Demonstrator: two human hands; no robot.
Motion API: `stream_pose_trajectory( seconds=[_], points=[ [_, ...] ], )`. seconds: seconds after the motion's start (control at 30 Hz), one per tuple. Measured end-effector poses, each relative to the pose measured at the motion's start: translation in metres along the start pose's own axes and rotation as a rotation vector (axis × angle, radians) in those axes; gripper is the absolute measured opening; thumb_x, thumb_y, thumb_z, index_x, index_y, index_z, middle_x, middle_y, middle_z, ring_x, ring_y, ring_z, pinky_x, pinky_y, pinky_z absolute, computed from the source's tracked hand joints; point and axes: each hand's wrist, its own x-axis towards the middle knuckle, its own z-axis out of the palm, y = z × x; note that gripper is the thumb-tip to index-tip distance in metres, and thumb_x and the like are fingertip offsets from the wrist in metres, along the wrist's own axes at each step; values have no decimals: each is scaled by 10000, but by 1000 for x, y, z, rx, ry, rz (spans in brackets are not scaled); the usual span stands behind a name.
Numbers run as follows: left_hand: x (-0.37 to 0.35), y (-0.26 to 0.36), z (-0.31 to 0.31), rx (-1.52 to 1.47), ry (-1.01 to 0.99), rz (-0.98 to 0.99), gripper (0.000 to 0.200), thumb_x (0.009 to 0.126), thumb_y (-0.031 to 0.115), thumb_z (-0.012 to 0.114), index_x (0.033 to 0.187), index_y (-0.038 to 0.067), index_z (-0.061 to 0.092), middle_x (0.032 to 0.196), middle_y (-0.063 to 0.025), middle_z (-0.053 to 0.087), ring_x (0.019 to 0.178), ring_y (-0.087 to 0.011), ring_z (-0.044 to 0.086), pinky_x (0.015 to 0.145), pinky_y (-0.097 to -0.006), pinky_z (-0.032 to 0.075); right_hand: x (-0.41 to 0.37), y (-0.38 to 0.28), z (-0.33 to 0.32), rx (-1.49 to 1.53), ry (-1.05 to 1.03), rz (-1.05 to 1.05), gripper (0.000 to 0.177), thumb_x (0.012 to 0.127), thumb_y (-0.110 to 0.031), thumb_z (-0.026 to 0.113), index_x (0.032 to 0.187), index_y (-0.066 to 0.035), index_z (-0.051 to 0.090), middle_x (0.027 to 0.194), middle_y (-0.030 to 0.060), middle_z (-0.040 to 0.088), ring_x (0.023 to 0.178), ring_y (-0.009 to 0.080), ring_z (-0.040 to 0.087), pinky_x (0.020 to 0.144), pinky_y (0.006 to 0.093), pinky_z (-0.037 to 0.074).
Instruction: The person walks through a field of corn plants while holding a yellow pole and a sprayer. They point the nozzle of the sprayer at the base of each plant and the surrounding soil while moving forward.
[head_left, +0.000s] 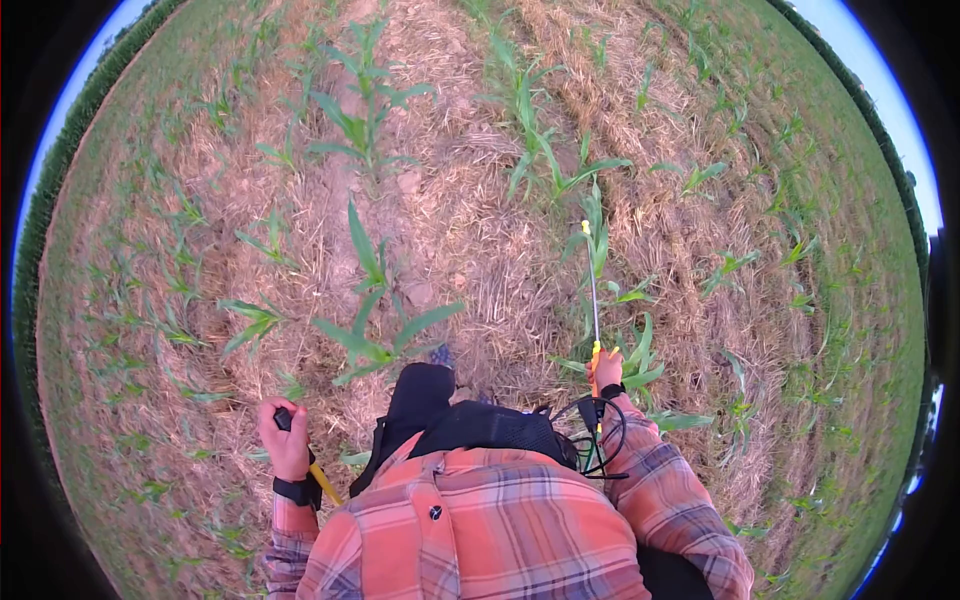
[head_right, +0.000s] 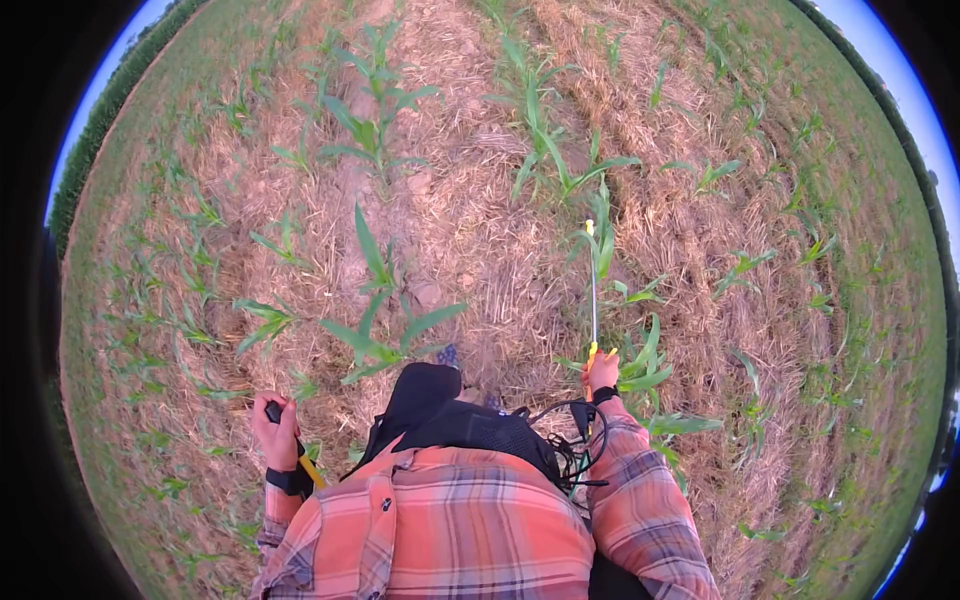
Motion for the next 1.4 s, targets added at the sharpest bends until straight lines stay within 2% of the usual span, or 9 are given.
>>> stream_pose_trajectory(
  seconds=[0.3,0.6,0.67,0.7,0.77,0.9,1.1,1.23,1.4],
  points=[
    [115,13,31,-158,-75,-105,149,743,35,544,779,78,407,592,33,405,433,-23,373,377,-160,290,6,-53,80,-145,-17,25,211,839,-290,392,846,-81,362,526,83,485,337,151,427,283,271,324],
    [203,15,24,-193,-61,-120,140,751,30,530,790,76,404,598,18,422,425,-33,376,376,-166,303,-26,-159,198,-385,-325,-47,235,842,-284,425,848,-55,371,540,80,515,329,131,441,291,253,333],
    [213,11,24,-159,-78,-109,138,753,22,518,797,76,399,610,6,427,420,-41,375,373,-166,307,-28,-168,217,-493,-489,-203,236,844,-280,423,853,-49,378,550,76,522,346,119,449,309,244,345],
    [217,10,25,-166,-58,-98,140,755,32,528,795,76,402,599,16,426,419,-34,376,372,-165,305,-28,-172,225,-494,-489,-202,236,844,-280,423,853,-49,378,550,76,522,346,119,449,309,244,345],
    [229,13,28,-177,-34,-82,143,758,43,539,793,76,404,587,25,424,417,-27,378,370,-164,302,-34,-195,243,-451,-705,-147,227,847,-275,421,873,-53,380,566,69,526,367,105,458,328,235,354],
    [245,21,34,-279,-23,-151,140,763,37,531,800,77,402,595,23,423,427,-26,378,366,-158,301,-27,-220,264,-548,-796,-119,217,835,-262,415,927,-71,369,576,25,531,365,90,457,317,239,350],
    [290,39,59,-215,55,-113,146,761,42,535,798,78,399,596,21,417,434,-27,367,370,-156,297,35,-241,286,-474,-720,-123,215,838,-266,415,897,-66,364,555,60,541,370,112,483,316,250,372],
    [331,57,91,-152,38,-71,143,761,47,538,789,73,400,595,21,414,431,-27,364,372,-158,289,96,-265,286,-426,-524,-171,234,839,-263,414,908,-44,367,536,92,542,355,149,497,303,262,374],
    [382,81,143,-116,-24,-57,142,758,36,535,781,70,400,594,21,413,423,-27,363,370,-160,284,167,-304,269,-206,-277,-77,205,841,-254,397,875,-58,350,551,112,526,345,159,468,276,263,338]
  ],
)
